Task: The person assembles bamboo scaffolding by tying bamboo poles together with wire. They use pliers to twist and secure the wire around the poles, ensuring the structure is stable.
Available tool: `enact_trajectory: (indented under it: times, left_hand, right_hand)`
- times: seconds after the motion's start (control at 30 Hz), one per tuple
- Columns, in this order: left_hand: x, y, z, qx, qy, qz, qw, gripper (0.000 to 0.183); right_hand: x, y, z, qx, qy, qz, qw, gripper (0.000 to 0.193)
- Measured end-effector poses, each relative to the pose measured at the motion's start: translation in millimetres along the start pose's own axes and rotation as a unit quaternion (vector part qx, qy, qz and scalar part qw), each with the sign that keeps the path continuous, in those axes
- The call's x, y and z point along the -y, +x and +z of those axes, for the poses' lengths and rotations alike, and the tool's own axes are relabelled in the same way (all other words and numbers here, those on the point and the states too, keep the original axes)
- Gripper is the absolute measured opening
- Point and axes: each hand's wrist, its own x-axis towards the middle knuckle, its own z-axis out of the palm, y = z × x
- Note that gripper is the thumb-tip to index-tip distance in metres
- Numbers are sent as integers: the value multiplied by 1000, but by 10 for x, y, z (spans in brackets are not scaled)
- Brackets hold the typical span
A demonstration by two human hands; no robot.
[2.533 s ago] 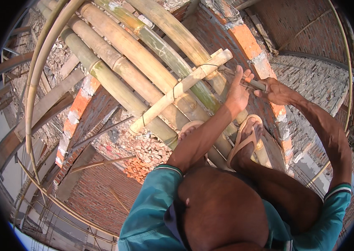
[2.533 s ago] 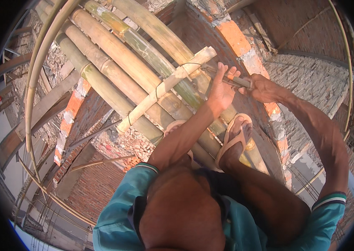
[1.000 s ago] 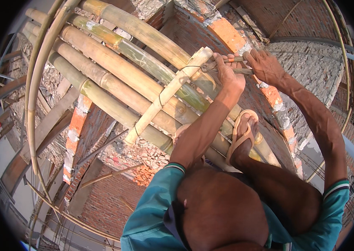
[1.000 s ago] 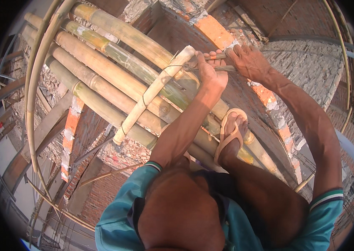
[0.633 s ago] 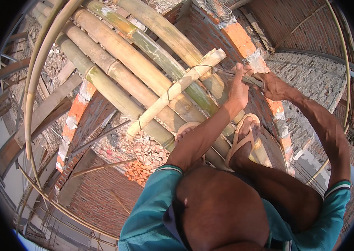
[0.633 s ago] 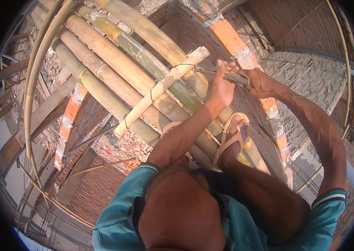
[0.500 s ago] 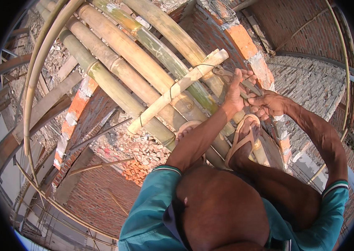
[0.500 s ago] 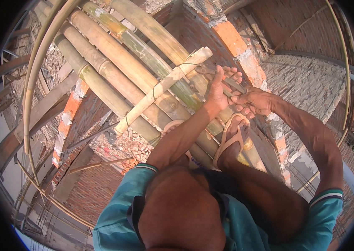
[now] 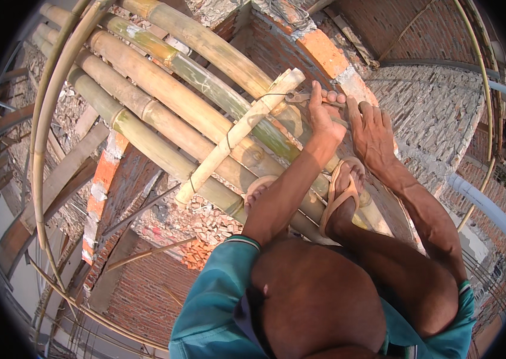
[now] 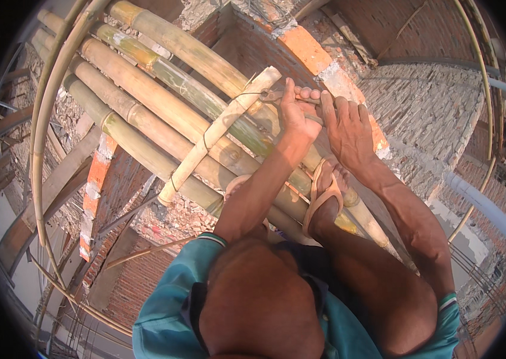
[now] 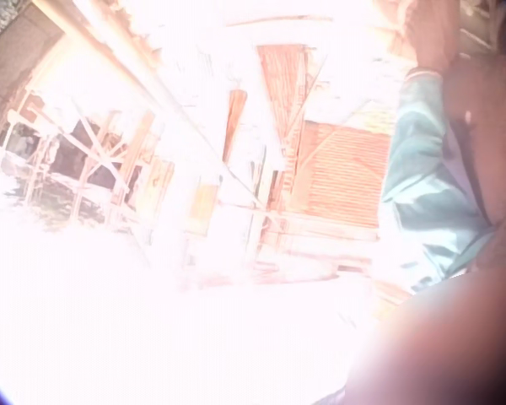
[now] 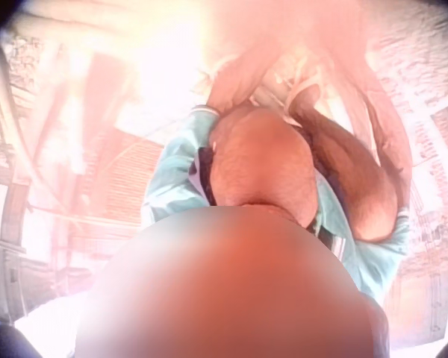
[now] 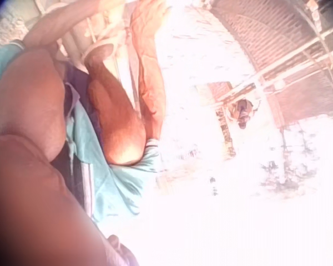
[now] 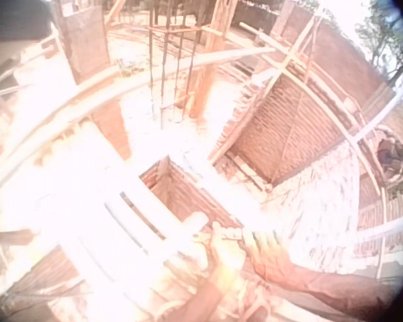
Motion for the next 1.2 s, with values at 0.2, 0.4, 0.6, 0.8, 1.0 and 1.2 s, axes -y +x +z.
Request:
enact_trajectory:
  times: [0.2, 0.4, 0.6, 0.8, 1.0, 1.2]
  left_hand:
    - [-144, -68, 14, -118, 113, -49, 985, 34]
    - [31, 179, 104, -210, 149, 16, 966, 27]
    - [174, 308, 139, -261, 98, 107, 954, 32]
    - [219, 336, 182, -269, 82, 118, 952, 29]
    - [258, 392, 135, -276, 127, 104, 947, 23]
    - [56, -49, -107, -160, 230, 4, 960, 37]
  right_hand:
    - [16, -92, 117, 85, 26, 44, 995, 56]
    - [-435, 133, 453, 205, 204, 42, 956, 57]
    - [-592, 121, 717, 176, 262, 0, 949, 61]
    - [-759, 163, 968, 148, 297, -36, 943, 73]
    - [-782, 211, 959, 160, 284, -46, 944, 69]
    - [-441, 183, 378, 253, 401, 32, 880, 29]
